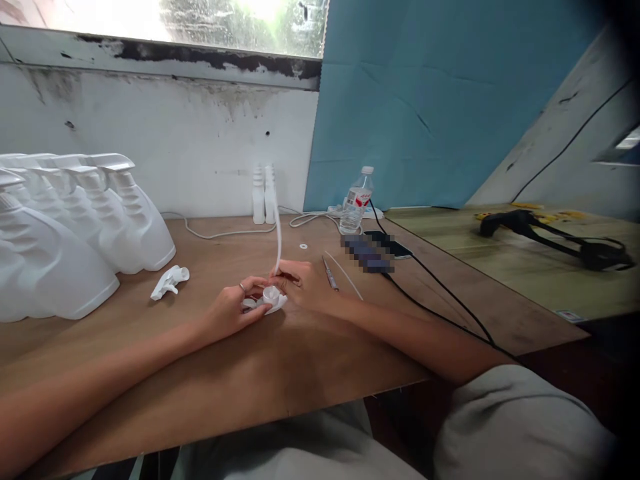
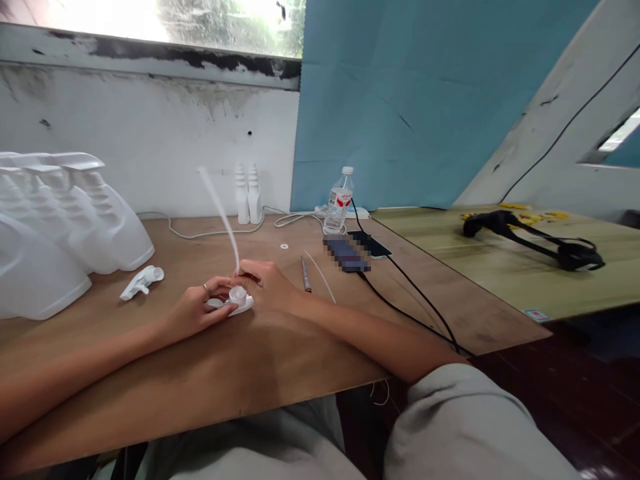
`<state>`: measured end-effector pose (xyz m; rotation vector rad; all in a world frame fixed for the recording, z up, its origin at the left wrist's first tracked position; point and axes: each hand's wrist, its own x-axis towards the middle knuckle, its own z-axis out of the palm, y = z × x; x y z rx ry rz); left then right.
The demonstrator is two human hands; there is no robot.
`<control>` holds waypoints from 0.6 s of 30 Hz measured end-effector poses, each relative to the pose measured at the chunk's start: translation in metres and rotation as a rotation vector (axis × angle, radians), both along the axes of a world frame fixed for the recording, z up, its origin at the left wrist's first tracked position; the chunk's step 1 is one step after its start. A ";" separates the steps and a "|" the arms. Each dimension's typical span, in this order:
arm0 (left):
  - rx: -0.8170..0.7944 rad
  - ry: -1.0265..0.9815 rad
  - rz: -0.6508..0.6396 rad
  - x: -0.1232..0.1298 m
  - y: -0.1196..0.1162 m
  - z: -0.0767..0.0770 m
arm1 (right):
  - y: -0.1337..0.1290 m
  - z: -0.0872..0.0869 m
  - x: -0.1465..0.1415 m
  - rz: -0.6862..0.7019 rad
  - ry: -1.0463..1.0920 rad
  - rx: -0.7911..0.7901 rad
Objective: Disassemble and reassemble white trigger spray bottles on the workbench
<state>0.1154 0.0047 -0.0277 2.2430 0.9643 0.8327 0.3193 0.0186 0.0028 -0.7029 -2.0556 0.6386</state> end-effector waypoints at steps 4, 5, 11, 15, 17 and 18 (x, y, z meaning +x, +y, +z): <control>-0.029 -0.023 -0.007 0.001 0.001 0.002 | -0.004 0.001 -0.003 -0.047 -0.041 0.113; -0.034 -0.029 -0.005 0.002 0.001 0.002 | -0.004 0.000 -0.004 -0.052 -0.043 0.116; 0.006 0.000 0.029 0.002 -0.001 0.003 | -0.005 -0.002 -0.007 -0.067 -0.016 0.096; 0.032 0.024 0.033 0.001 -0.001 0.003 | -0.003 0.000 -0.002 -0.063 -0.047 0.090; 0.038 0.030 0.036 0.001 0.000 0.003 | -0.003 0.000 0.001 -0.056 -0.066 0.069; 0.040 0.032 0.038 0.001 0.000 0.003 | -0.003 0.000 0.001 -0.059 -0.075 0.049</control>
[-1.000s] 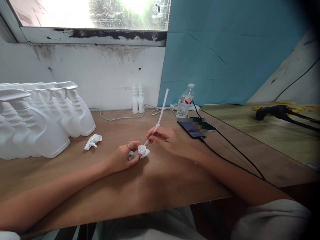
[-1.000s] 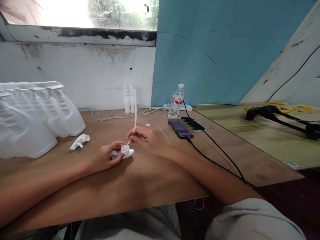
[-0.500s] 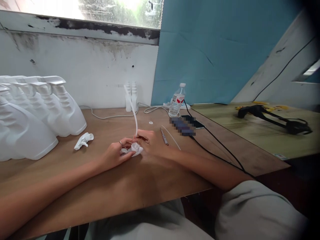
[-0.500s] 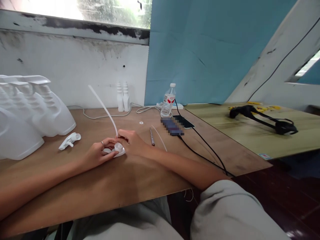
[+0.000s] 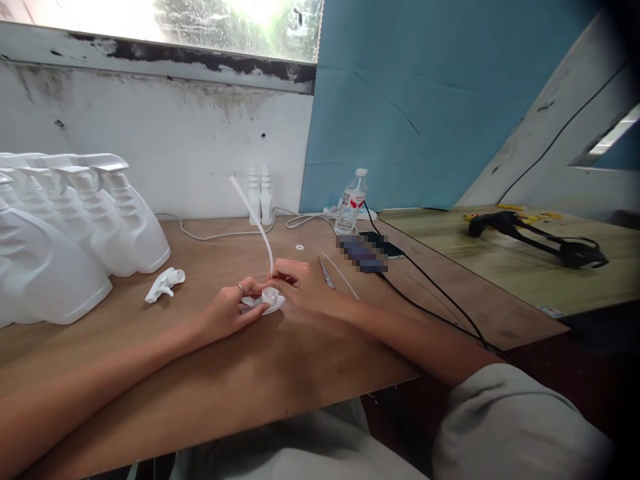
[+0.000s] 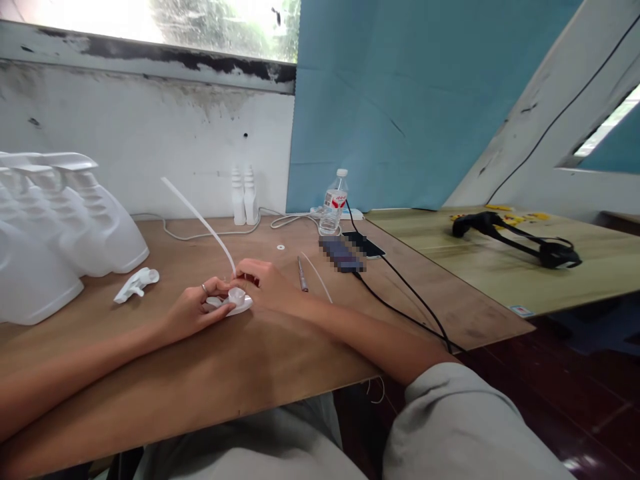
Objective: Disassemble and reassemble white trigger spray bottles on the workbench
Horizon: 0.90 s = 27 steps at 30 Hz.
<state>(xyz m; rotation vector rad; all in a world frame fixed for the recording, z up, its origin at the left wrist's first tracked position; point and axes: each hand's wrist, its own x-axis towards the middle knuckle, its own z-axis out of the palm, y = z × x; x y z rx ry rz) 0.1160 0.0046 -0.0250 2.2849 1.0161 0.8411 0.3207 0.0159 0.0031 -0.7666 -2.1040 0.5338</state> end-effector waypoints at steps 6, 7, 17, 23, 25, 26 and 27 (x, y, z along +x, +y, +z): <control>-0.004 -0.021 -0.016 0.000 0.000 -0.001 | -0.003 -0.005 -0.002 -0.008 -0.023 -0.036; -0.005 -0.021 -0.018 0.000 0.000 -0.002 | -0.004 -0.006 -0.003 -0.006 -0.025 -0.021; -0.090 -0.085 0.002 0.003 0.000 0.002 | 0.001 -0.016 0.002 0.091 0.039 -0.098; -0.213 -0.215 -0.145 0.003 0.006 0.009 | 0.000 -0.010 0.011 0.114 -0.006 -0.212; -0.208 -0.252 -0.178 0.003 0.012 0.009 | 0.000 -0.002 0.017 0.076 0.019 -0.224; -0.196 -0.271 -0.171 0.004 0.018 0.008 | 0.001 0.001 0.021 0.052 0.034 -0.217; -0.175 -0.286 -0.145 0.006 0.025 0.006 | 0.003 0.005 0.027 0.019 0.053 -0.205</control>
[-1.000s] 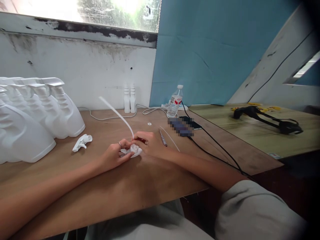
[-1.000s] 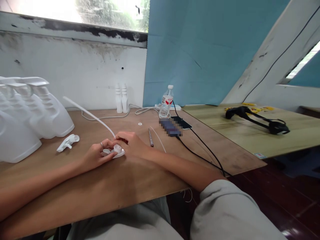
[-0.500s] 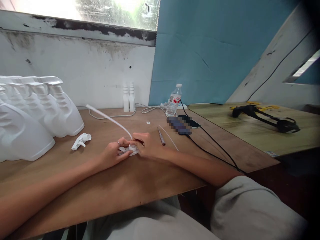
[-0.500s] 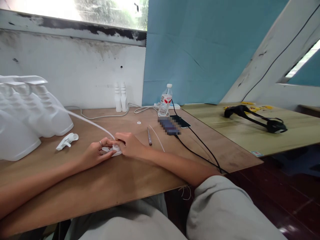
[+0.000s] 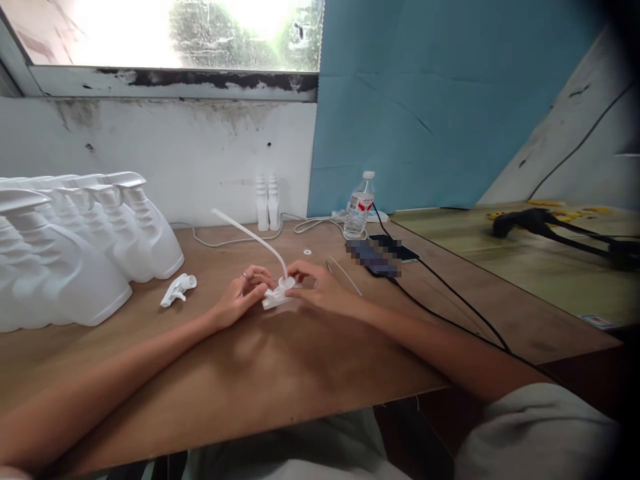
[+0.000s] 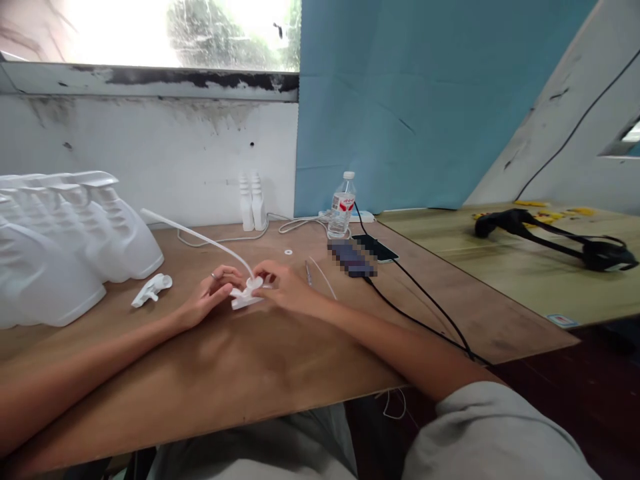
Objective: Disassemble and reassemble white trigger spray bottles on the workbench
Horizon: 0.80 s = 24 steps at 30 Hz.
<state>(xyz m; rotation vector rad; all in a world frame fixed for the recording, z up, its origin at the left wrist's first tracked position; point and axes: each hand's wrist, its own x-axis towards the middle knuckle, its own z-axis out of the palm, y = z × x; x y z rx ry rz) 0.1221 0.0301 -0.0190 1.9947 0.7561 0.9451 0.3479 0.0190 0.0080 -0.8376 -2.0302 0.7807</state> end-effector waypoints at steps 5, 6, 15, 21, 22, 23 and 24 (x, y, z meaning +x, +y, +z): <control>0.256 0.163 0.368 0.027 0.075 -0.011 | 0.023 0.008 0.039 -0.192 0.180 0.071; 0.279 0.184 0.408 0.033 0.094 -0.011 | 0.028 0.009 0.047 -0.244 0.216 0.078; 0.408 0.427 0.727 0.049 0.207 -0.008 | 0.047 0.021 0.081 -0.513 0.313 0.089; 0.360 0.573 0.731 0.045 0.236 -0.020 | 0.050 0.022 0.085 -0.539 0.263 0.162; 0.354 0.588 0.720 0.043 0.240 -0.021 | 0.050 0.023 0.086 -0.549 0.255 0.185; 0.353 0.598 0.711 0.042 0.243 -0.021 | 0.051 0.023 0.087 -0.555 0.254 0.202; 0.355 0.602 0.703 0.040 0.245 -0.020 | 0.052 0.023 0.089 -0.559 0.260 0.213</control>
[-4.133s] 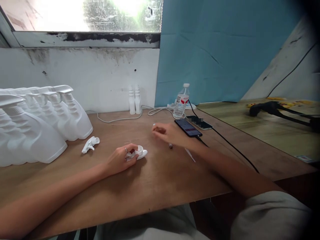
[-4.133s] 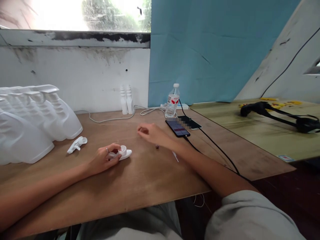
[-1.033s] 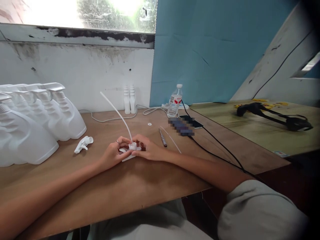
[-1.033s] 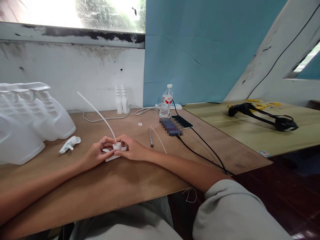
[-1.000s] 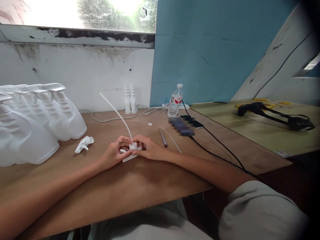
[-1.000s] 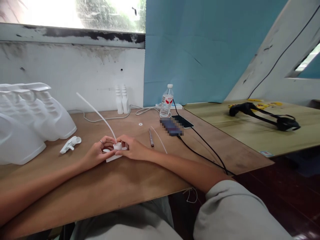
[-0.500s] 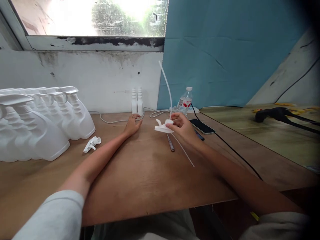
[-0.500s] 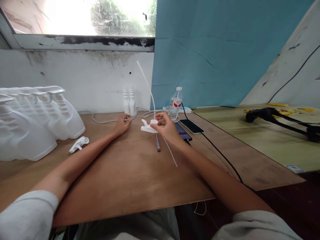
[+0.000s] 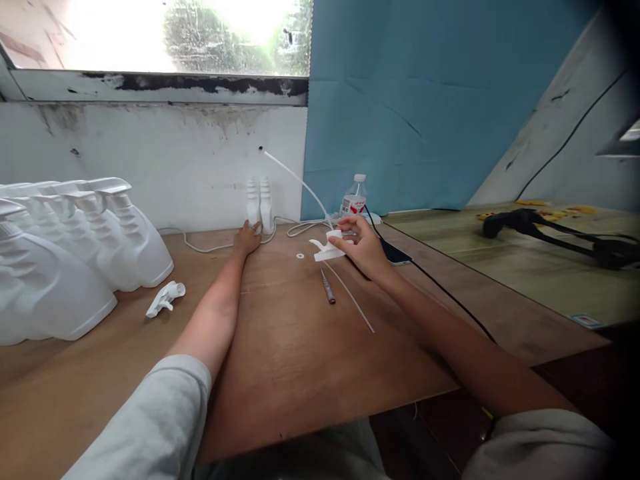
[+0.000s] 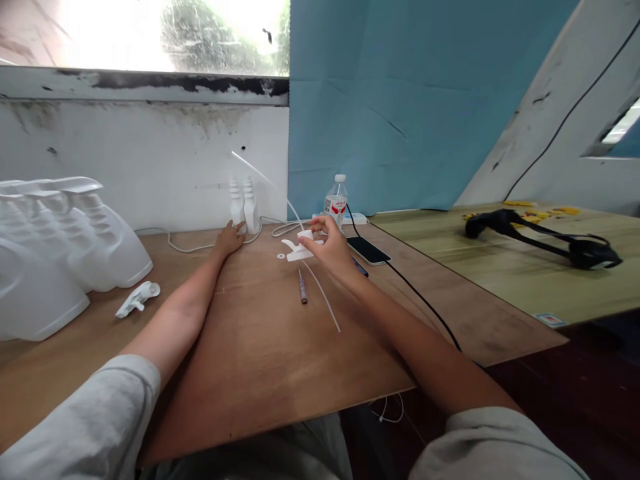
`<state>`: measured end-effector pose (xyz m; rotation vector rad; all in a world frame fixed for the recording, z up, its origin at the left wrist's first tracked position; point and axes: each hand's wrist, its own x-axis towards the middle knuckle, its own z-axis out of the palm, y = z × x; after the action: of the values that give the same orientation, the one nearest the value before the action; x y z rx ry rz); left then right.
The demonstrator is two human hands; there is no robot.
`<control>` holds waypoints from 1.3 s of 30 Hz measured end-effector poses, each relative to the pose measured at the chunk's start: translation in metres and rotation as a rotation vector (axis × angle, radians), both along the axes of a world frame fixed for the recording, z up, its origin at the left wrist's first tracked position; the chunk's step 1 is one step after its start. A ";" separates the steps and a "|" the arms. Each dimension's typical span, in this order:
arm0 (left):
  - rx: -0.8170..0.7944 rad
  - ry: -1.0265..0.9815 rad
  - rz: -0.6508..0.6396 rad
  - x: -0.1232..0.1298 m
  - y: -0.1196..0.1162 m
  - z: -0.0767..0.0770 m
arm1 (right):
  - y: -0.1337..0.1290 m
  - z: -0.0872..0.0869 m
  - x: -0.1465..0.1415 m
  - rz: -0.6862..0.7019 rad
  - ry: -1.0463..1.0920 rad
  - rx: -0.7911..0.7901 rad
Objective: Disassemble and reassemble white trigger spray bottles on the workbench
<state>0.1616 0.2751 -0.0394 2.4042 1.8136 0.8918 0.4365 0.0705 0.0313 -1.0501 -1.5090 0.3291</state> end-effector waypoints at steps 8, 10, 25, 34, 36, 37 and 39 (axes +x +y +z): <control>0.083 -0.040 -0.033 -0.014 0.008 0.003 | 0.007 0.002 0.012 -0.047 0.017 0.017; 0.122 -0.064 -0.031 -0.017 0.005 0.003 | 0.007 0.003 0.014 -0.087 -0.014 0.011; 0.308 -0.084 -0.063 -0.059 -0.046 -0.006 | 0.006 0.013 0.035 -0.344 -0.280 0.286; 0.332 -0.075 -0.140 -0.061 -0.040 -0.011 | 0.013 0.007 0.045 -0.407 -0.304 0.225; 0.337 -0.073 -0.148 -0.060 -0.040 -0.011 | 0.013 0.007 0.043 -0.394 -0.312 0.213; 0.340 -0.072 -0.153 -0.060 -0.040 -0.011 | 0.012 0.007 0.043 -0.386 -0.322 0.208; 0.344 -0.068 -0.169 -0.058 -0.042 -0.010 | 0.011 0.008 0.042 -0.365 -0.343 0.189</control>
<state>0.1039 0.2327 -0.0495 2.6293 1.5107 1.3426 0.4788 0.0820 0.0398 -1.2442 -1.5719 -0.2582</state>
